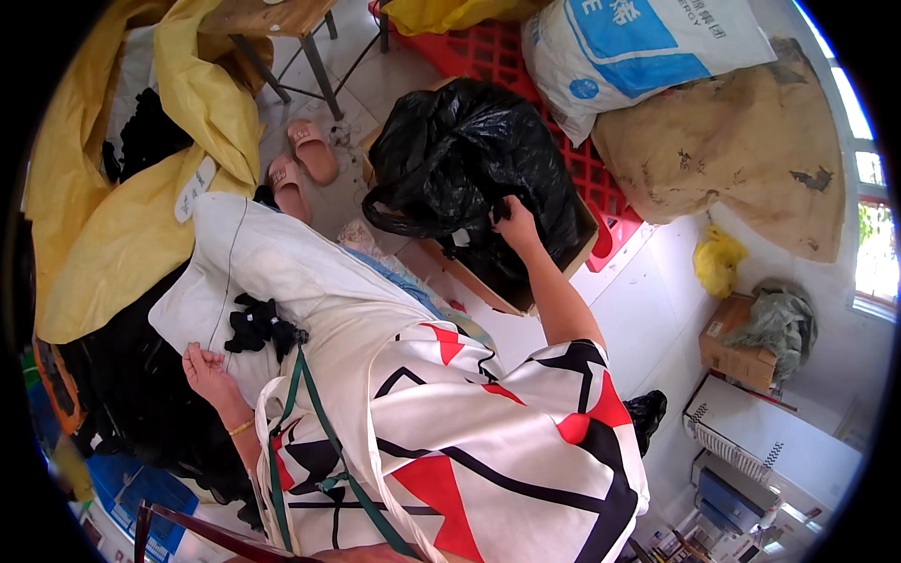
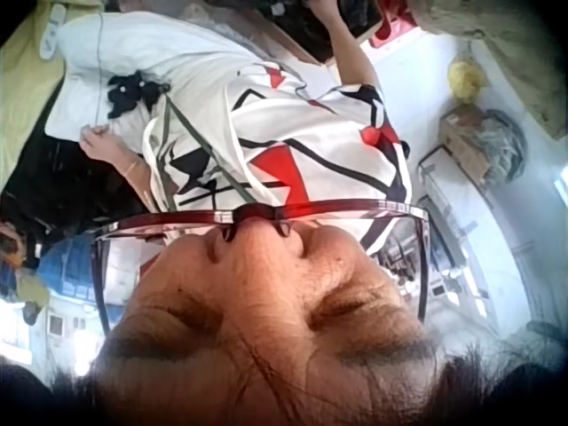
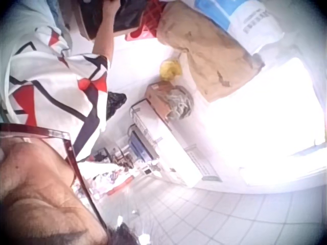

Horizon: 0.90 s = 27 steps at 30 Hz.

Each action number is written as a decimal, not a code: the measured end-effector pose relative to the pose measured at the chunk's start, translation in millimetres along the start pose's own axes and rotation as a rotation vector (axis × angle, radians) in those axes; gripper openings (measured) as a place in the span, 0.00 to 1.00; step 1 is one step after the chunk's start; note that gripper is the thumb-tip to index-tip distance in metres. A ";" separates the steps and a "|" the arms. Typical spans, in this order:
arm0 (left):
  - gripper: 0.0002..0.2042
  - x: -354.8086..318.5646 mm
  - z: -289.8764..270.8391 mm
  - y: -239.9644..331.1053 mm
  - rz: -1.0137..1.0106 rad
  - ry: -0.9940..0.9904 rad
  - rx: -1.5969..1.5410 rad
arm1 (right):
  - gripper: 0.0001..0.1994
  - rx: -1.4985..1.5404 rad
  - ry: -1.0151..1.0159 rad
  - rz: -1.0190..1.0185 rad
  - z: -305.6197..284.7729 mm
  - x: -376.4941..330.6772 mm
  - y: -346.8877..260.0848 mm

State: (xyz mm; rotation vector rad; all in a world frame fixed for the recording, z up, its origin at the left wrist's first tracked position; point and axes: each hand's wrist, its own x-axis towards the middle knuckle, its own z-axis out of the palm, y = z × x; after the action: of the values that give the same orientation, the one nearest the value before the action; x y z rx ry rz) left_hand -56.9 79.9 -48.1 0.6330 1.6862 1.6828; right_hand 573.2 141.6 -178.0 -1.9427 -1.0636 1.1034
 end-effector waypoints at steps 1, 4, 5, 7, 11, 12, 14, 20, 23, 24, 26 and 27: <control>0.06 -0.1 -2.1 -0.6 0.005 0.007 0.001 | 0.12 0.005 -0.017 0.006 1.0 -1.1 -2.5; 0.06 -1.2 -3.8 0.4 0.011 0.022 -0.003 | 0.11 0.046 -0.051 0.023 4.2 -10.6 -22.4; 0.06 -1.1 -3.6 0.8 0.011 0.024 -0.006 | 0.11 0.078 -0.052 0.028 5.7 -12.2 -27.4; 0.07 0.1 -4.8 -0.1 0.008 0.017 -0.018 | 0.10 0.162 -0.074 0.050 10.0 -11.9 -35.2; 0.07 -0.3 -4.2 0.1 0.023 0.003 -0.017 | 0.10 0.348 -0.114 0.127 17.6 -7.0 -46.7; 0.07 -0.6 -4.0 0.7 0.023 0.004 -0.019 | 0.10 0.389 -0.115 0.148 18.1 -4.8 -48.9; 0.07 -1.4 -4.1 1.2 0.023 0.005 -0.021 | 0.13 0.390 -0.077 0.147 15.9 -0.2 -52.0; 0.07 -3.2 -1.1 0.9 0.011 0.025 -0.018 | 0.22 0.137 0.058 0.180 -7.1 5.5 -29.1; 0.07 -1.3 -1.0 -0.7 0.022 -0.002 -0.014 | 0.26 -0.283 -0.056 0.195 -8.1 9.0 -7.8; 0.07 -1.7 -0.8 -2.2 0.022 0.001 -0.004 | 0.25 -0.429 -0.067 0.189 -2.8 8.1 -2.6; 0.07 -3.8 -1.6 -1.1 0.029 0.026 0.019 | 0.22 -0.721 -0.102 0.157 16.4 11.7 1.8; 0.07 -5.3 -8.4 -2.6 0.052 0.033 0.047 | 0.24 -0.763 -0.177 0.269 30.1 20.4 1.7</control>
State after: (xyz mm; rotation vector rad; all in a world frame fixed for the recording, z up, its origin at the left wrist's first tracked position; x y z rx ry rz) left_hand -59.3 70.2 -50.5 0.6797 1.7509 1.7024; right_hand 553.4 163.1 -199.6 -2.6804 -1.5051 1.1205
